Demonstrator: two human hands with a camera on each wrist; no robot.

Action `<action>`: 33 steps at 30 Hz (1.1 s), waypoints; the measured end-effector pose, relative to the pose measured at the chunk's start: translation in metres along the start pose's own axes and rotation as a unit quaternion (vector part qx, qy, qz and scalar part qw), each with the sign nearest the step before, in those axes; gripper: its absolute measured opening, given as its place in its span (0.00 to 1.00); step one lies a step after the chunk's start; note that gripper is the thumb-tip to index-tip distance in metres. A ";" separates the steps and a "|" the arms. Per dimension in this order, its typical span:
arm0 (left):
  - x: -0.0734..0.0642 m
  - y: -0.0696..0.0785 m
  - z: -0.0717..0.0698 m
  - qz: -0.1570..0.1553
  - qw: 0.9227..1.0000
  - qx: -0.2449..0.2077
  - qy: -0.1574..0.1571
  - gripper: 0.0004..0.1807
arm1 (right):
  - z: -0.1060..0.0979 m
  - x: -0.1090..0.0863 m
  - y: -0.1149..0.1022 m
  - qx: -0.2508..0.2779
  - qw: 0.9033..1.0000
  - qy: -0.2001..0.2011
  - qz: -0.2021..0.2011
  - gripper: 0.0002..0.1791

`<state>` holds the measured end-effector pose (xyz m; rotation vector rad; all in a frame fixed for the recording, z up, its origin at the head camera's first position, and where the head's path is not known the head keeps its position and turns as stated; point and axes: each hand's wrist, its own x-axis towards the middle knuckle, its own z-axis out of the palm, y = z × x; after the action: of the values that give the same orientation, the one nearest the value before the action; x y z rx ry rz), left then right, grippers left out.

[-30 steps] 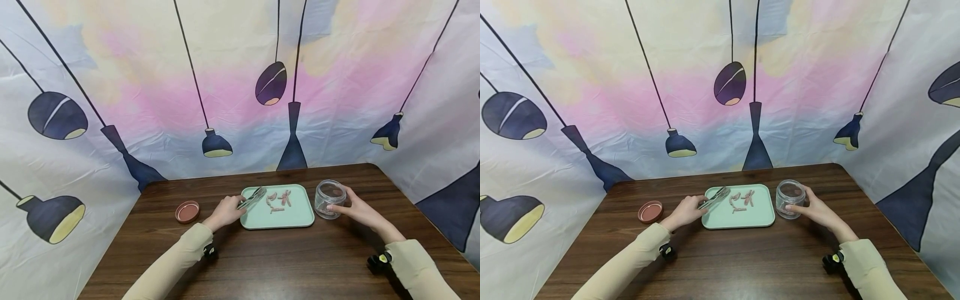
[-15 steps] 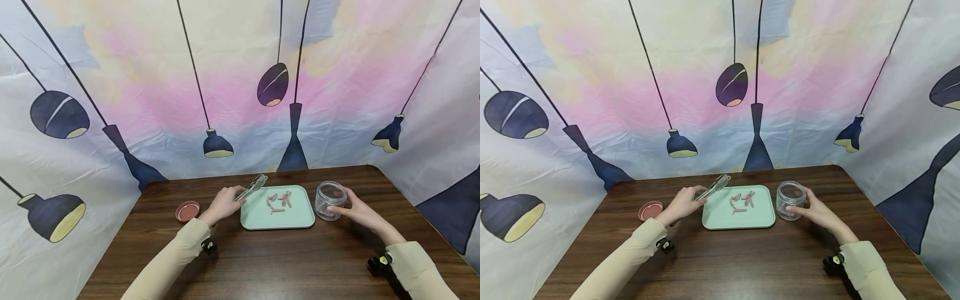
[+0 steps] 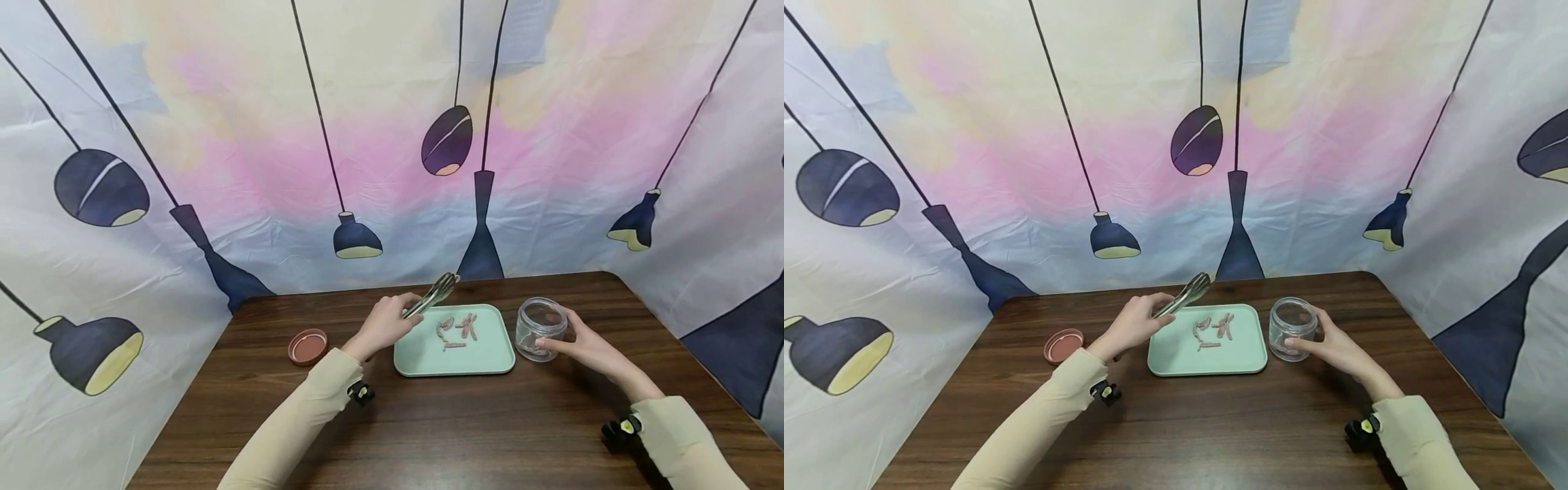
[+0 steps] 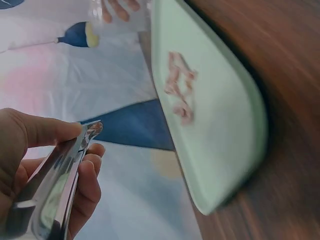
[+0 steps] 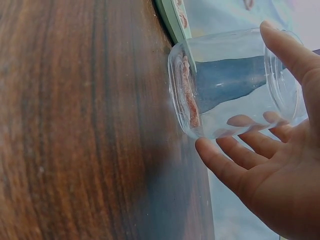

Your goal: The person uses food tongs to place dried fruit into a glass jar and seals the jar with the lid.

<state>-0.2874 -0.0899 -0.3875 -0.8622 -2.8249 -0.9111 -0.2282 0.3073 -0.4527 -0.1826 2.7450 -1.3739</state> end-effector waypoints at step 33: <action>0.043 0.104 0.050 0.099 0.992 -0.006 -0.082 0.20 | 0.001 0.001 0.005 0.016 1.000 -0.013 -0.018 0.55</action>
<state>-0.2630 0.0283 -0.3650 -1.2468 -2.8012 -0.8670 -0.2291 0.3091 -0.4569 -0.2471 2.7091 -1.4133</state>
